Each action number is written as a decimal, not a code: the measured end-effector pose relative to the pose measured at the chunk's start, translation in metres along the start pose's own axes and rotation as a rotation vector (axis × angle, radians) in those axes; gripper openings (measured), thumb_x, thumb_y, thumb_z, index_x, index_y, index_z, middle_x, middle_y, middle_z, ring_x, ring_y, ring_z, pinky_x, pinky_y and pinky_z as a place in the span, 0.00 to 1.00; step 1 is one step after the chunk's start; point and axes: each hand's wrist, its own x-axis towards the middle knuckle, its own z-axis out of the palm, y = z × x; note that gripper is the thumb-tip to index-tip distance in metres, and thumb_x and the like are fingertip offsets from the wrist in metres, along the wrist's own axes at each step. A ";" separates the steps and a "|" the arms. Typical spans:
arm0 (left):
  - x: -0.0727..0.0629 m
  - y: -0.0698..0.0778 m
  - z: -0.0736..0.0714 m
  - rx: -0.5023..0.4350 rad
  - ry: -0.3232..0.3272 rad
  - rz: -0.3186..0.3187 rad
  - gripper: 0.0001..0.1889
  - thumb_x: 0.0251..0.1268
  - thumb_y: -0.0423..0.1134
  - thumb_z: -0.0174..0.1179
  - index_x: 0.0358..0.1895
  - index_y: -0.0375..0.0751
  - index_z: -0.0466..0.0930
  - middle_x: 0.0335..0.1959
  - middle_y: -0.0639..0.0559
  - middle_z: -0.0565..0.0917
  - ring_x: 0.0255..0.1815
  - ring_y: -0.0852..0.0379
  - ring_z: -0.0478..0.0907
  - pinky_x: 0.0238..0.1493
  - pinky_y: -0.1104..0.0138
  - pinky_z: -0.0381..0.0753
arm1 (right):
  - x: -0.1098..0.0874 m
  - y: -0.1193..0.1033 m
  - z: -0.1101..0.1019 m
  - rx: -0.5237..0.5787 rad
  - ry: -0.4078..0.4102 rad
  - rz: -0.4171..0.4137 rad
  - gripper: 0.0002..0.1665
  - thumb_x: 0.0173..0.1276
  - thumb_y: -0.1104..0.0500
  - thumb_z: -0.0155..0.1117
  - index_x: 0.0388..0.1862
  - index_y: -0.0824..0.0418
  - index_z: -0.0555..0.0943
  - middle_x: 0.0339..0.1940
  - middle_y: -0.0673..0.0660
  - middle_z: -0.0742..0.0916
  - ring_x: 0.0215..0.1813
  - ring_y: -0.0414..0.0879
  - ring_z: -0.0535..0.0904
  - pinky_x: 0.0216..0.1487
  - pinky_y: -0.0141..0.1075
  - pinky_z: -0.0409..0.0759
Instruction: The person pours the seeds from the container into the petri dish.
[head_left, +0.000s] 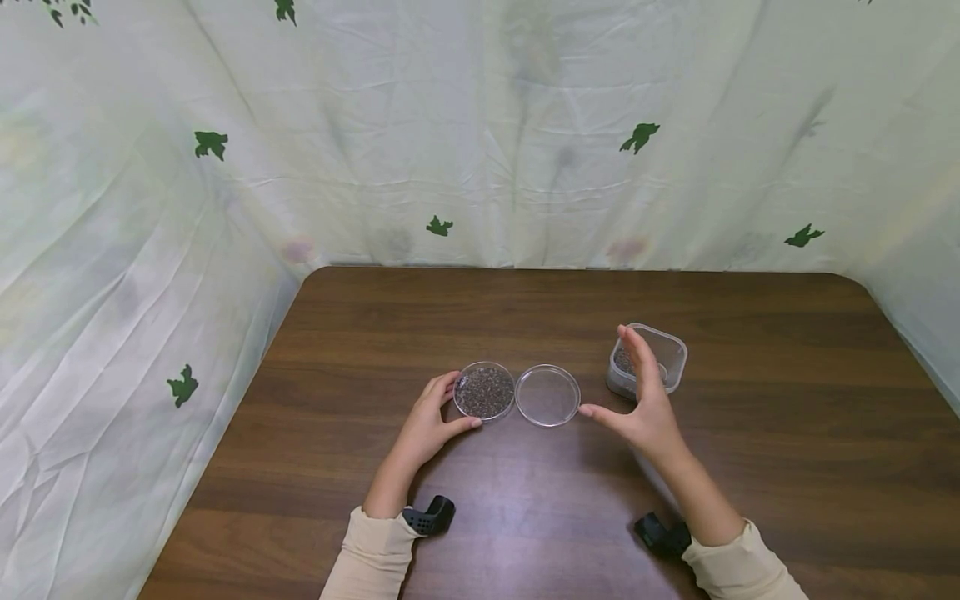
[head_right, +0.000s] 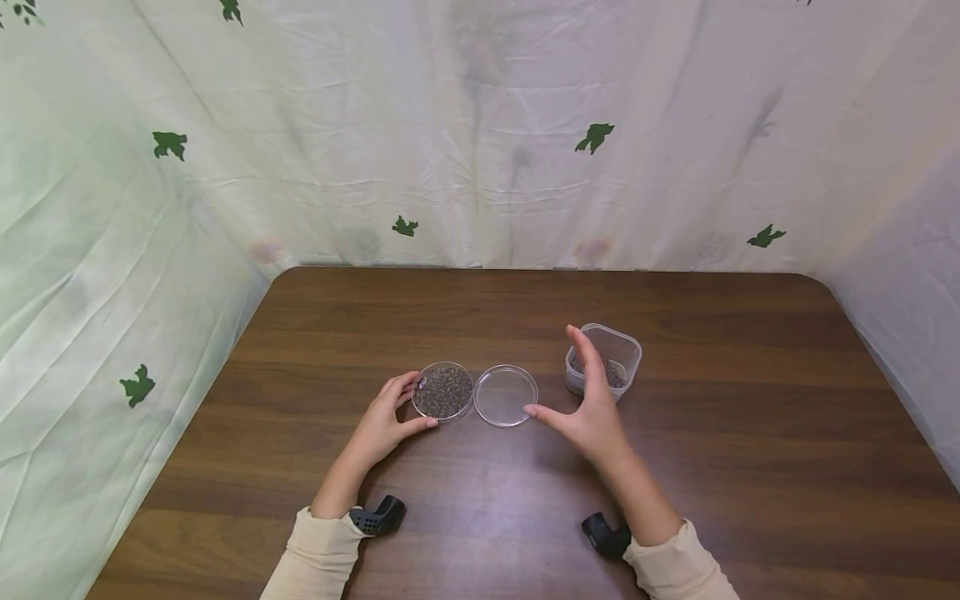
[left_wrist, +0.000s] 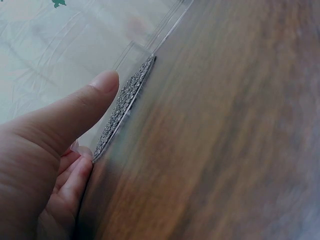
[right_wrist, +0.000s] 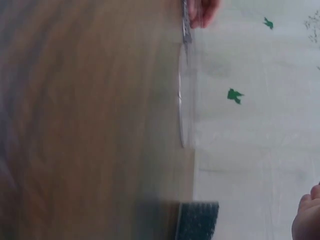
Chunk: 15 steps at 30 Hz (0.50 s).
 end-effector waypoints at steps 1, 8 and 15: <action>0.000 0.000 0.000 -0.001 0.000 0.001 0.42 0.40 0.42 0.72 0.61 0.32 0.62 0.56 0.39 0.67 0.56 0.47 0.69 0.57 0.65 0.68 | 0.000 0.000 0.002 -0.001 -0.012 0.001 0.63 0.31 0.82 0.72 0.66 0.74 0.48 0.67 0.68 0.59 0.69 0.51 0.50 0.68 0.34 0.50; 0.000 0.000 0.000 -0.006 -0.002 0.001 0.42 0.40 0.42 0.72 0.61 0.32 0.62 0.56 0.39 0.67 0.56 0.46 0.69 0.58 0.64 0.68 | -0.002 -0.001 0.012 -0.083 -0.091 0.059 0.62 0.34 0.73 0.76 0.67 0.72 0.50 0.66 0.67 0.60 0.68 0.54 0.53 0.67 0.42 0.53; 0.000 0.001 0.000 -0.007 -0.005 -0.007 0.42 0.40 0.43 0.72 0.61 0.32 0.62 0.56 0.39 0.67 0.56 0.46 0.69 0.58 0.64 0.68 | -0.002 -0.001 0.019 -0.126 -0.162 0.119 0.62 0.35 0.68 0.78 0.67 0.72 0.51 0.65 0.68 0.62 0.67 0.59 0.53 0.63 0.57 0.53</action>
